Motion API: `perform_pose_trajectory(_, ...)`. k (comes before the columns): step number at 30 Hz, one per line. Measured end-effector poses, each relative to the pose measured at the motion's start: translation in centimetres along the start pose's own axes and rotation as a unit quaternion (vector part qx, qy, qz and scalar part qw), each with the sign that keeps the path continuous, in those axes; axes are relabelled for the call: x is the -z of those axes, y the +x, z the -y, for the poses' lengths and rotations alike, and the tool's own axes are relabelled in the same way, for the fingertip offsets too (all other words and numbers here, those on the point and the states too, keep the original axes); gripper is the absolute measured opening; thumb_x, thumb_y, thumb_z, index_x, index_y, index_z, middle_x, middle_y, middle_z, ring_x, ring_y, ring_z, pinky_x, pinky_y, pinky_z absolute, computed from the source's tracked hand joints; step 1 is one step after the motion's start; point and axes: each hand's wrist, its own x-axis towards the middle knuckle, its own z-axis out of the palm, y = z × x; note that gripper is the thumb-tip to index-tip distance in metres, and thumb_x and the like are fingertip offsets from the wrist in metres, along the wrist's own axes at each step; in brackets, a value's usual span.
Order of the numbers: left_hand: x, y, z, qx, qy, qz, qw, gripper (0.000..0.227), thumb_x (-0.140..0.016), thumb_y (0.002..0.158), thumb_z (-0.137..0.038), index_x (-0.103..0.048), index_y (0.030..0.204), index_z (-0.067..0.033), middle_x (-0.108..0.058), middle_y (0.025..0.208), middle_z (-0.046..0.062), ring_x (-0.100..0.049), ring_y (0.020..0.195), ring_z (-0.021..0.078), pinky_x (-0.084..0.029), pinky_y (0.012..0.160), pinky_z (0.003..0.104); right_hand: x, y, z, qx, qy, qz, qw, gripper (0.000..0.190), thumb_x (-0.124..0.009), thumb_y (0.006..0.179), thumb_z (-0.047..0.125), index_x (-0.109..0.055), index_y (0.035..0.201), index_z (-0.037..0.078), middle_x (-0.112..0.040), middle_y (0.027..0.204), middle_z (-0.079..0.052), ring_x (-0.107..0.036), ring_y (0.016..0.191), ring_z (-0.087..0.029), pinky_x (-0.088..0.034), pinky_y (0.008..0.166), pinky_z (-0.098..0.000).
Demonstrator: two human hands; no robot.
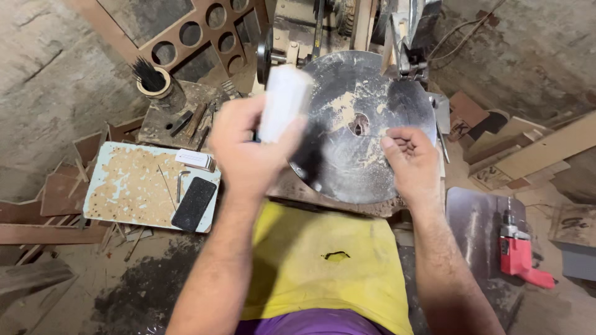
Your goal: The person uses a scroll saw to cut a small wooden block, carefully guiding the wood into the reciprocating blade and adjusting the saw's arm position.
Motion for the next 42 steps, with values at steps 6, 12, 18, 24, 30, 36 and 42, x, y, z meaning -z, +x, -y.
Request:
perform_pose_trajectory(6, 11.4, -9.1, 23.0, 0.28, 0.195, -0.03, 0.939, 0.037, -0.092, 0.081, -0.031, -0.075, 0.096, -0.0013, -0.074, 0.087, 0.01, -0.067, 0.076, 0.0172, -0.054, 0.073, 0.033, -0.8, -2.3, -0.2, 0.043, -0.086, -0.022, 0.995, 0.02, -0.076, 0.099, 0.013, -0.069, 0.114, 0.001, -0.069, 0.095, -0.003, -0.06, 0.083, -0.006, -0.05, 0.076, -0.0201)
perform_pose_trajectory(12, 19.8, -18.9, 32.7, 0.429, 0.393, 0.015, 0.813, 0.047, -0.097, 0.067, -0.027, -0.078, 0.101, 0.0001, -0.075, 0.091, 0.025, -0.073, 0.084, 0.0387, -0.055, 0.078, 0.047, -1.5, -3.9, 0.1, 0.069, -0.141, -0.049, 0.986, 0.02, -0.077, 0.1, 0.015, -0.072, 0.114, 0.003, -0.069, 0.093, -0.001, -0.059, 0.083, -0.007, -0.051, 0.078, -0.0218)
perform_pose_trajectory(18, 19.9, -18.5, 34.6, 0.416, 0.432, -0.026, 0.799, 0.064, -0.098, 0.07, -0.026, -0.072, 0.121, 0.0021, -0.07, 0.116, 0.027, -0.064, 0.109, 0.0415, -0.052, 0.095, 0.046, -2.2, -4.0, -0.2, 0.082, -0.18, -0.064, 0.978, 0.021, -0.078, 0.102, 0.017, -0.072, 0.116, 0.003, -0.068, 0.094, -0.002, -0.058, 0.084, -0.008, -0.05, 0.082, -0.0228)
perform_pose_trajectory(24, 15.9, -14.1, 35.8, 0.287, 0.45, 0.081, 0.842, 0.077, -0.092, 0.071, -0.015, -0.06, 0.14, -0.0013, -0.06, 0.136, 0.02, -0.054, 0.127, 0.0385, -0.044, 0.112, 0.043, -2.3, -4.3, -0.6, 0.101, -0.163, -0.067, 0.979, 0.018, -0.077, 0.105, 0.016, -0.07, 0.112, 0.001, -0.067, 0.094, -0.003, -0.056, 0.089, -0.008, -0.05, 0.085, -0.0232)
perform_pose_trajectory(30, 10.4, -10.0, 36.3, 0.155, 0.49, 0.254, 0.819, 0.042, -0.068, 0.088, -0.018, -0.068, 0.13, -0.018, -0.046, 0.152, 0.022, -0.045, 0.127, 0.0425, -0.039, 0.103, 0.055, -2.5, -4.3, -0.2, 0.091, -0.168, -0.068, 0.979, 0.021, -0.077, 0.105, 0.017, -0.07, 0.116, 0.001, -0.066, 0.094, -0.003, -0.056, 0.088, -0.008, -0.05, 0.083, -0.0233)
perform_pose_trajectory(36, 9.9, -9.1, 37.7, 0.112, 0.566, 0.318, 0.753, 0.029, -0.054, 0.097, -0.022, -0.076, 0.116, -0.0225, -0.053, 0.144, 0.014, -0.043, 0.134, 0.038, -0.035, 0.109, 0.059, -2.5, -4.3, -0.2, 0.081, -0.211, -0.076, 0.971, 0.022, -0.078, 0.102, 0.019, -0.072, 0.114, 0.001, -0.069, 0.098, -0.005, -0.059, 0.086, -0.009, -0.051, 0.08, -0.0247)
perform_pose_trajectory(42, 9.7, -8.1, 38.9, 0.045, 0.579, 0.32, 0.748, 0.028, -0.054, 0.096, -0.017, -0.075, 0.114, -0.011, -0.064, 0.125, 0.012, -0.051, 0.127, 0.0339, -0.039, 0.103, 0.056, -2.6, -4.1, -0.9, 0.099, -0.165, -0.083, 0.978, 0.021, -0.077, 0.104, 0.019, -0.071, 0.115, 0.002, -0.069, 0.098, -0.004, -0.057, 0.086, -0.01, -0.051, 0.082, -0.0245)
